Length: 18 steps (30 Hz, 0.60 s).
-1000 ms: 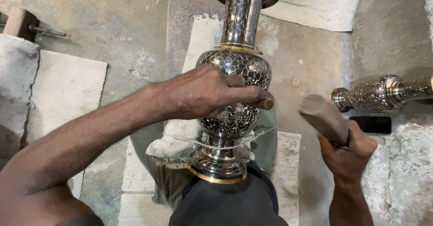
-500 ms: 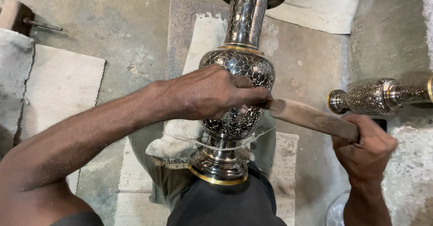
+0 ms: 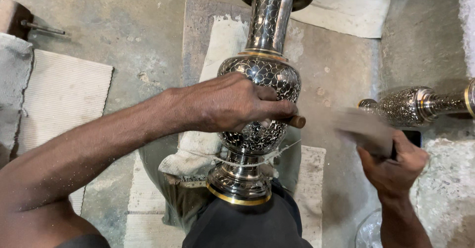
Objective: The person sits on the floor with an ornate metal vase held between their legs and works its surface, holding a small punch against the patterned body with one hand while striking it with a wooden mallet held in the other hand, repositioning the punch repeatedly around the vase.
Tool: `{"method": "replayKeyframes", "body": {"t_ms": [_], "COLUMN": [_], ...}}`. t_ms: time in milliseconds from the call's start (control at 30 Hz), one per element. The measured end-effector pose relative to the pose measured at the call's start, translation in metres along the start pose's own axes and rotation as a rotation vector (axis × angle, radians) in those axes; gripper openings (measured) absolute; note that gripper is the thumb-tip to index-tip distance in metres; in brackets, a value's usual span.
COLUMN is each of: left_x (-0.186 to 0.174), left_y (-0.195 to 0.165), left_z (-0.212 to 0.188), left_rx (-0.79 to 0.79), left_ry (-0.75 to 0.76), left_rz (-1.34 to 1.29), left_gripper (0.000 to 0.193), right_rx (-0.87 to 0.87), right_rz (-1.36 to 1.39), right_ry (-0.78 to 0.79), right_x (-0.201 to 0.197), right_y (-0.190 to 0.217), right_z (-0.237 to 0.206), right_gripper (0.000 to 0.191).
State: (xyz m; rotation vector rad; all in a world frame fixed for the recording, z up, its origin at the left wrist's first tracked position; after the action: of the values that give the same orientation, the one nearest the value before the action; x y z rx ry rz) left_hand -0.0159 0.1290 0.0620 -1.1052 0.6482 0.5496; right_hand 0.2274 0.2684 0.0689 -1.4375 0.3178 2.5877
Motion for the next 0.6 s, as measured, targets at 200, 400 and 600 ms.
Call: {"method": "replayKeyframes", "body": {"t_ms": [200,400,600], "left_x": [0.007,-0.001,-0.008], "left_y": [0.005,-0.005,-0.012], "left_z": [0.003,0.004,0.002], "left_rx": [-0.083,-0.004,0.065], "left_ry": [0.103,0.060,0.012], "left_rz": [0.045,0.053,0.016], "left_gripper": [0.039,0.043,0.040], "right_rx": [0.022,0.043,0.065], "right_rz": [-0.023,-0.032,0.044], "right_ry": [0.021,0.016,0.015], "right_x": [0.006,0.010,0.007], "right_y": [-0.011,-0.021,-0.014], "right_z": [-0.011,-0.014,-0.013], "right_gripper": [0.022,0.017,0.020]}}
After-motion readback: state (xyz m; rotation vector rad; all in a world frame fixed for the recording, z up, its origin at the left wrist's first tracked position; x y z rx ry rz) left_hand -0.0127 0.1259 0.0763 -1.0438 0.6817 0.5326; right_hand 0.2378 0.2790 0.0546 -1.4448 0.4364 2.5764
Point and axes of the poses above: each hand's wrist, its own z-axis towards the middle knuckle, its own x-axis out of the palm, y = z × x, the point moved 10 cm from there along z, towards the middle knuckle, and after that the axes turned 10 degrees about -x, right-handed, at the moved point
